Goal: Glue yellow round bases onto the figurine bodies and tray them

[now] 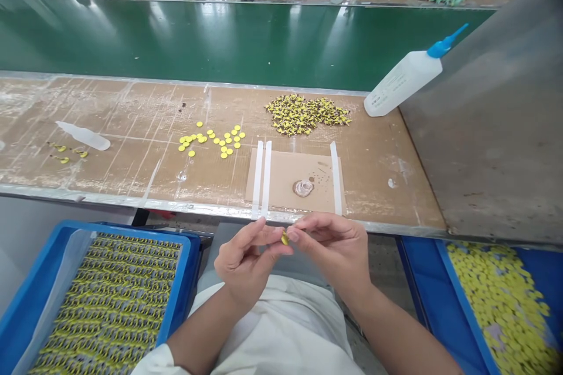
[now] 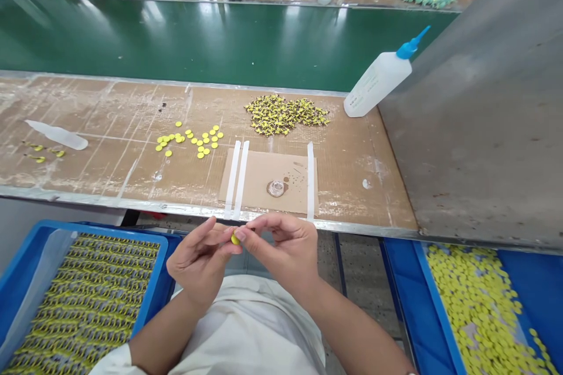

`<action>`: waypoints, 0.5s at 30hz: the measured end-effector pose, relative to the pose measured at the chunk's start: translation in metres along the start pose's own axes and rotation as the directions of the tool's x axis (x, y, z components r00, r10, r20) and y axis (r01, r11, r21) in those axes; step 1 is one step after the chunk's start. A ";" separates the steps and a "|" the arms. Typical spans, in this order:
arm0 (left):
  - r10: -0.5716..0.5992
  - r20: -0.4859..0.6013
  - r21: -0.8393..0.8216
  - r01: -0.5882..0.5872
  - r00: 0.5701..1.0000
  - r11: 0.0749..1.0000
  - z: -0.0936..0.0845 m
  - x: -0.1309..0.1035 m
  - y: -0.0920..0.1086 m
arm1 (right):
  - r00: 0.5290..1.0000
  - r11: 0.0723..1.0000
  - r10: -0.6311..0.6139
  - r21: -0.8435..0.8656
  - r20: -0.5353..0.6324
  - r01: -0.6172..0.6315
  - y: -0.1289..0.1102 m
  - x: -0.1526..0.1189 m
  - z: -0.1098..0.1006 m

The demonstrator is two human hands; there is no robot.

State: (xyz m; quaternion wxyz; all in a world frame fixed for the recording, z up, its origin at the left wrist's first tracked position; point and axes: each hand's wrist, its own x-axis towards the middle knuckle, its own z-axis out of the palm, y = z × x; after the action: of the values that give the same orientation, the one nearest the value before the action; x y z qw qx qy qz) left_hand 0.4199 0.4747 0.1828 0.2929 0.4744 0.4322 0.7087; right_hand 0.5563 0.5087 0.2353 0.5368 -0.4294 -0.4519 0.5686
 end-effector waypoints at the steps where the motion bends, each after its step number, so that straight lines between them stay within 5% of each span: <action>1: 0.001 0.004 -0.006 -0.001 1.000 1.000 0.000 0.000 0.000 | 1.000 1.000 -0.002 0.019 -0.002 0.002 0.000 0.000 0.000; 9: 0.024 0.062 -0.012 -0.023 0.998 1.000 -0.002 0.006 0.000 | 0.999 0.999 0.027 0.043 0.034 -0.028 0.008 -0.001 -0.004; 15: -0.127 0.055 -0.076 0.131 0.990 0.988 -0.013 0.003 0.002 | 0.991 0.995 0.028 -0.102 0.134 -0.014 0.013 -0.003 -0.016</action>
State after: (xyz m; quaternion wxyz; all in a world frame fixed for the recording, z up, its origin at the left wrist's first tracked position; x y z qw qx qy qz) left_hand 0.4073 0.4717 0.1836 0.3677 0.4511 0.4259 0.6927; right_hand 0.5691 0.5067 0.2195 0.4765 -0.4213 -0.5108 0.5784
